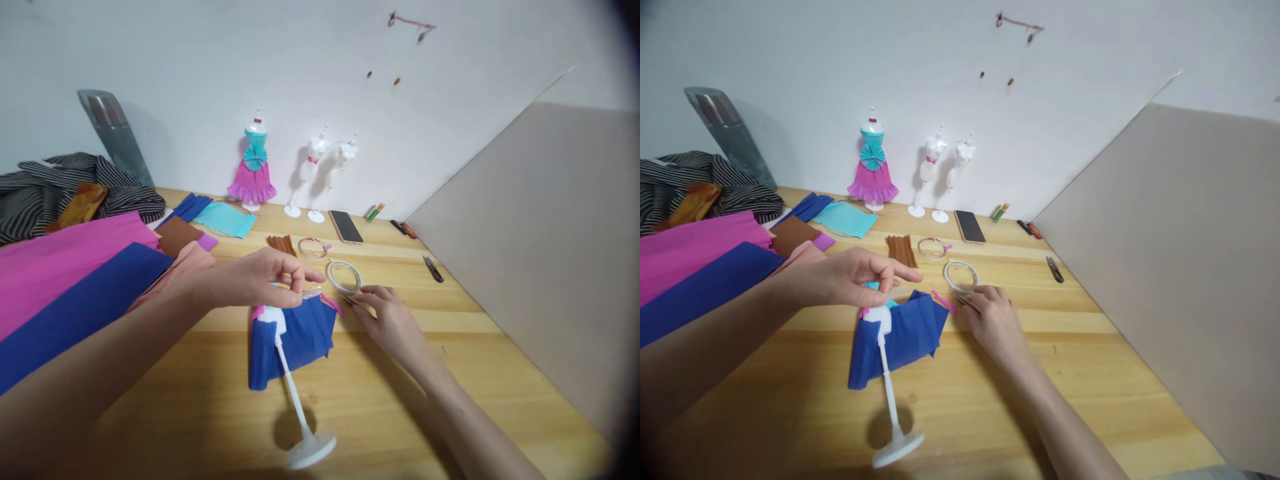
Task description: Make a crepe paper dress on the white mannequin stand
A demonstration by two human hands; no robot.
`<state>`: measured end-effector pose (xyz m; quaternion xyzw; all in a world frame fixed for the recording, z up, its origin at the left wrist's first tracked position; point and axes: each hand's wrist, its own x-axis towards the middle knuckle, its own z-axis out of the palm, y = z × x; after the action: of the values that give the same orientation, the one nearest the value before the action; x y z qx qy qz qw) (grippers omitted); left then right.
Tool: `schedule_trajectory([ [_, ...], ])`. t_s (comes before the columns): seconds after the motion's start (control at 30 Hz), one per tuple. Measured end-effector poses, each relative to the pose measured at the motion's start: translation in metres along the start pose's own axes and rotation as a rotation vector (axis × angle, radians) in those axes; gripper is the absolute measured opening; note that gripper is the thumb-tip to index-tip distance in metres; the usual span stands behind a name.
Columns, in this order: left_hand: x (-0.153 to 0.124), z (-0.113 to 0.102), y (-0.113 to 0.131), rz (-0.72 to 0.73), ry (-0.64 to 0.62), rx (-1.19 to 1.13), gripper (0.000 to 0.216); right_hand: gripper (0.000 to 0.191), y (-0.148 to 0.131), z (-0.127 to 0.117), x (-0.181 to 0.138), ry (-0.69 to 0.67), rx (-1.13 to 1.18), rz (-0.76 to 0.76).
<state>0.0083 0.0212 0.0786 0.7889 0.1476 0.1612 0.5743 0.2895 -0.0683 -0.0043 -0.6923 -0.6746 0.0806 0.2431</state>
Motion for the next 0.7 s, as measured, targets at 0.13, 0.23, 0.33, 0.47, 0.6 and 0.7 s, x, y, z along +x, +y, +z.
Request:
schedule_trajectory([
  [0.13,-0.011,0.002,0.001,-0.022,0.021,0.136,0.010,0.034,-0.051,-0.008,-0.002,-0.268,0.675,-0.026],
  [0.23,-0.018,0.007,-0.002,-0.043,0.050,0.145,0.008,0.045,-0.086,-0.004,0.002,-0.409,1.010,-0.007],
  [0.33,-0.025,0.012,-0.007,-0.069,0.097,0.166,0.007,0.040,-0.106,0.006,0.007,-0.419,1.092,0.036],
  [0.47,-0.031,0.016,-0.012,-0.110,0.149,0.127,0.009,0.035,-0.115,0.011,0.015,-0.364,1.062,0.050],
  [0.6,-0.035,0.015,-0.012,-0.116,0.190,0.075,0.009,0.036,-0.113,0.008,0.020,-0.330,1.013,0.061],
  [0.7,-0.036,0.014,-0.012,-0.137,0.205,0.066,0.009,0.034,-0.108,0.010,0.021,-0.297,1.038,0.052],
])
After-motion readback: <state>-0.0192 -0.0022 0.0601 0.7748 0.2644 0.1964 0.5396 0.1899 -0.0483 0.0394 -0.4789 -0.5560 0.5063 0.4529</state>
